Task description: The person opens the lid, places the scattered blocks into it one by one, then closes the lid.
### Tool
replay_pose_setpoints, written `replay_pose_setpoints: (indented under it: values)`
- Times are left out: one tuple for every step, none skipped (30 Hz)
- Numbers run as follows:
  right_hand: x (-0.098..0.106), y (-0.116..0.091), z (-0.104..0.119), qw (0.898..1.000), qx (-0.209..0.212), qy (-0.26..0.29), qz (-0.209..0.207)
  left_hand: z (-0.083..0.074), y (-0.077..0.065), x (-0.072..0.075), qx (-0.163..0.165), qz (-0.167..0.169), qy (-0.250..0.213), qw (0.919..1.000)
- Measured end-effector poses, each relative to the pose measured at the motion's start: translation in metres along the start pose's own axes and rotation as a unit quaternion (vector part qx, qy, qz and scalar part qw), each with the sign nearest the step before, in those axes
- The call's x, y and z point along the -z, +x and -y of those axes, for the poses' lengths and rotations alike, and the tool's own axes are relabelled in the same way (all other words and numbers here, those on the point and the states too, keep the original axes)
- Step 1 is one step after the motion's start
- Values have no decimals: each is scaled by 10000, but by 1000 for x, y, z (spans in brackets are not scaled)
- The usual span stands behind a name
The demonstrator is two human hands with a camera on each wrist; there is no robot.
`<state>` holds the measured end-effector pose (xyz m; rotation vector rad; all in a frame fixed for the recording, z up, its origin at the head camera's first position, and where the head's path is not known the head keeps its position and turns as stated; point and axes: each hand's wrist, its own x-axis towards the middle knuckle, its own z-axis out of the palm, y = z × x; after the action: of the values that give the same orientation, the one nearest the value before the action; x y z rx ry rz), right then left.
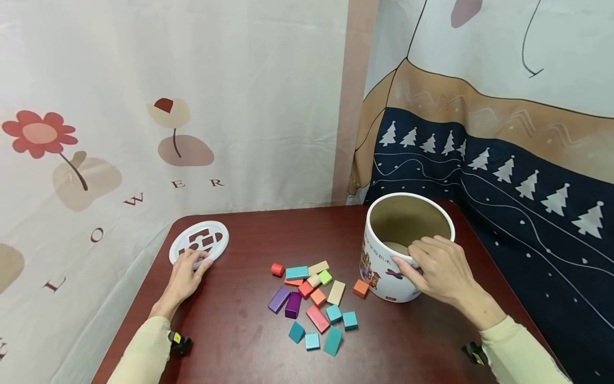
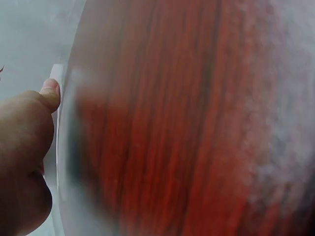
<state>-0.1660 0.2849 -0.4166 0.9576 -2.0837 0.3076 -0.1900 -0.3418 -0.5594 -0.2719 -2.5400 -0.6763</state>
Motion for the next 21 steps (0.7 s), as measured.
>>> replay_pose_setpoints:
  values:
    - [1,1,1,10000,-6,-10,-6,0,0,0,-9,34,29,10000]
    - [1,1,1,10000,-7,-14,-6,0,0,0,-16,58,58,10000]
    - [1,2,2,10000,1,-12,-21,0,-1,0,-19,82,79,9999]
    - [1,2,2,10000,7,-8,-39,1,-1,0,-17,102,102,9999]
    - [2,3,2,10000,17,1,-60,1,-1,-1,-12,125,132,9998]
    - [2,3,2,10000,22,8,-71,1,-1,-1,-3,149,157,9998]
    - [1,4,2,10000,30,16,-85,1,-1,-1,8,175,186,9997]
    - [1,4,2,10000,31,12,-87,1,-2,-1,23,188,215,9996]
    - [1,4,2,10000,32,10,-87,0,-2,-1,44,203,241,9995]
    - [1,3,2,10000,29,12,-81,0,-2,-1,72,224,273,9994]
    - [0,3,2,10000,24,3,-66,-1,-2,-1,107,251,290,9992]
    - [0,2,2,10000,23,-2,-56,-1,-2,0,151,276,297,9991]
    - [-1,1,1,10000,14,-8,-40,-2,-1,0,190,301,297,9989]
    - [-1,1,1,10000,7,-14,-33,-3,-1,0,225,326,296,9988]
    - [-1,0,1,10000,6,-12,-34,-5,0,0,243,348,292,9987]
    - [-1,0,0,10000,4,-11,-37,-8,1,0,260,373,274,9986]
    - [-1,-1,0,10000,-5,-21,-26,-10,2,0,259,393,253,9986]
    - [-1,-1,0,10000,-16,-26,-17,-13,4,0,244,413,244,9986]
    - [-1,-2,0,10000,-29,-30,-14,-17,6,-1,214,428,237,9986]
    - [-2,-2,-1,10000,-36,-34,-20,-20,7,-2,178,439,227,9986]
    - [-2,-3,-1,10000,-49,-40,-16,-24,9,-3,143,441,208,9987]
